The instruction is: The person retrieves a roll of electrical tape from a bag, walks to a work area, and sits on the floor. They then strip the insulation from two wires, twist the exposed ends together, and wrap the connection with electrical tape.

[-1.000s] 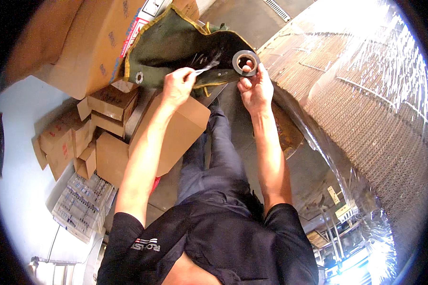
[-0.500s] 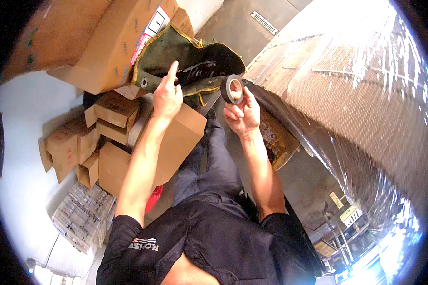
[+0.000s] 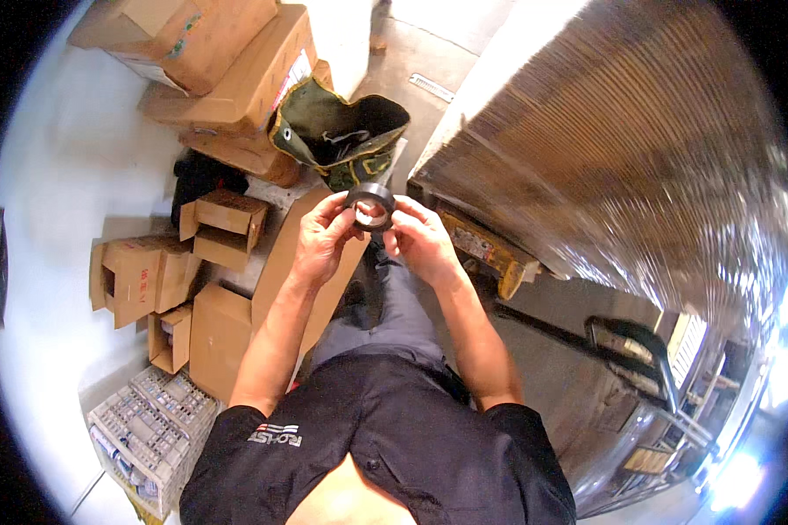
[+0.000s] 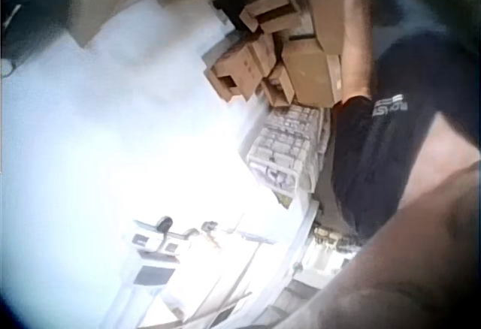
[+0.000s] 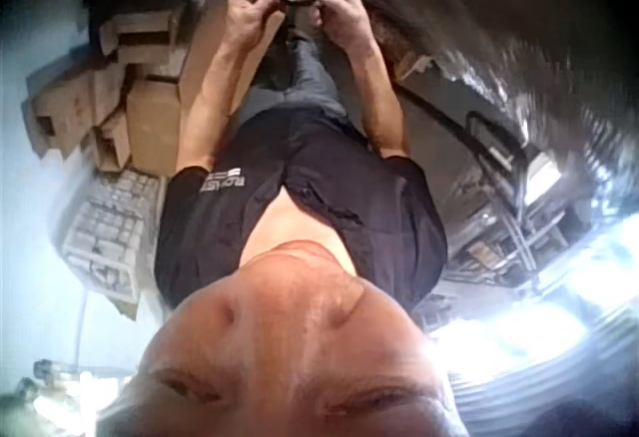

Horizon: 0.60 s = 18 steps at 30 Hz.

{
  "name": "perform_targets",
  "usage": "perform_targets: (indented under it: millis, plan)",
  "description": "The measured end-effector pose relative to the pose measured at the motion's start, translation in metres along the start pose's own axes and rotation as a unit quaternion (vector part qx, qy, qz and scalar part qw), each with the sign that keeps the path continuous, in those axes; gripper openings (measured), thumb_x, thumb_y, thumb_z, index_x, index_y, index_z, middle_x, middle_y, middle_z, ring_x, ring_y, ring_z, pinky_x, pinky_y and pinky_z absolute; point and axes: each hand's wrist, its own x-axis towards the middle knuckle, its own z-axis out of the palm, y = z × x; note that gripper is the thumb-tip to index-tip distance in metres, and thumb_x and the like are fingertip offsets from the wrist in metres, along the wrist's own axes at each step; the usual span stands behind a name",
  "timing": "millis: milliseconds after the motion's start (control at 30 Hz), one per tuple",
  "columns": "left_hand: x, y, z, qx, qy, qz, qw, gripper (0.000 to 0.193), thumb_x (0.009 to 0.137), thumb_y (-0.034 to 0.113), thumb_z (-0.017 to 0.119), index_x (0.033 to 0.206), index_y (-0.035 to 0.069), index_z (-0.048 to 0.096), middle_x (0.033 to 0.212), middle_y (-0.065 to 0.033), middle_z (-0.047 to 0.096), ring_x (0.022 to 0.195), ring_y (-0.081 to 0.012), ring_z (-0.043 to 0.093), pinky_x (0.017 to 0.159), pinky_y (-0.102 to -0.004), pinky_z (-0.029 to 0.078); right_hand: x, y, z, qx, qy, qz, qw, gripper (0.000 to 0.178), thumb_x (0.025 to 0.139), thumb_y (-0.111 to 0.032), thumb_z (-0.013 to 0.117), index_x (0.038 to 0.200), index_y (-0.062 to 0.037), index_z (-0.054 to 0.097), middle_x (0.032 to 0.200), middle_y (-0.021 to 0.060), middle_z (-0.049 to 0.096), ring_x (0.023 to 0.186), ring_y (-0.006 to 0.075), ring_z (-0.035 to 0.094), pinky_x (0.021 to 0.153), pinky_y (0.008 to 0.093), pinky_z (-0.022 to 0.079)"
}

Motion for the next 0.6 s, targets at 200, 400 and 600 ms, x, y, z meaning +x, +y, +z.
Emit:
perform_targets:
  millis: [200, 400, 600]
  plan:
    - [-0.072, -0.013, 0.046, 0.042, -0.094, -0.015, 0.995, 0.036, 0.097, 0.008, 0.067, 0.132, 0.001, 0.062, 0.114, -0.0076, 0.071, 0.101, -0.0127, 0.065, 0.090, -0.0285, 0.053, -0.132, -0.009, 0.015, -0.070, 0.030, -0.078, 0.994, 0.032, 0.102, -0.014, 0.057, 0.129, 0.0024, 0.059, 0.101, 0.0093, 0.068, 0.076, 0.0156, 0.062, 0.068, 0.0302, 0.050]
    - [-0.154, -0.046, 0.148, 0.202, -0.157, 0.054, 0.965, 0.027, 0.098, 0.007, 0.063, 0.123, 0.000, 0.064, 0.112, -0.0073, 0.070, 0.096, -0.0128, 0.067, 0.079, -0.0265, 0.052, -0.271, -0.022, -0.004, -0.185, 0.133, -0.216, 0.949, 0.032, 0.103, -0.009, 0.054, 0.131, 0.0047, 0.058, 0.100, 0.0067, 0.066, 0.084, 0.0144, 0.064, 0.077, 0.0294, 0.052]
    - [-0.239, -0.142, 0.271, 0.120, -0.295, -0.048, 0.947, 0.026, 0.096, 0.007, 0.069, 0.121, 0.000, 0.068, 0.109, -0.0027, 0.070, 0.094, -0.0071, 0.062, 0.079, -0.0260, 0.050, -0.450, -0.025, -0.055, -0.326, 0.241, -0.314, 0.859, 0.033, 0.098, 0.001, 0.057, 0.130, 0.0059, 0.058, 0.110, 0.0097, 0.063, 0.090, 0.0153, 0.066, 0.075, 0.0287, 0.053]
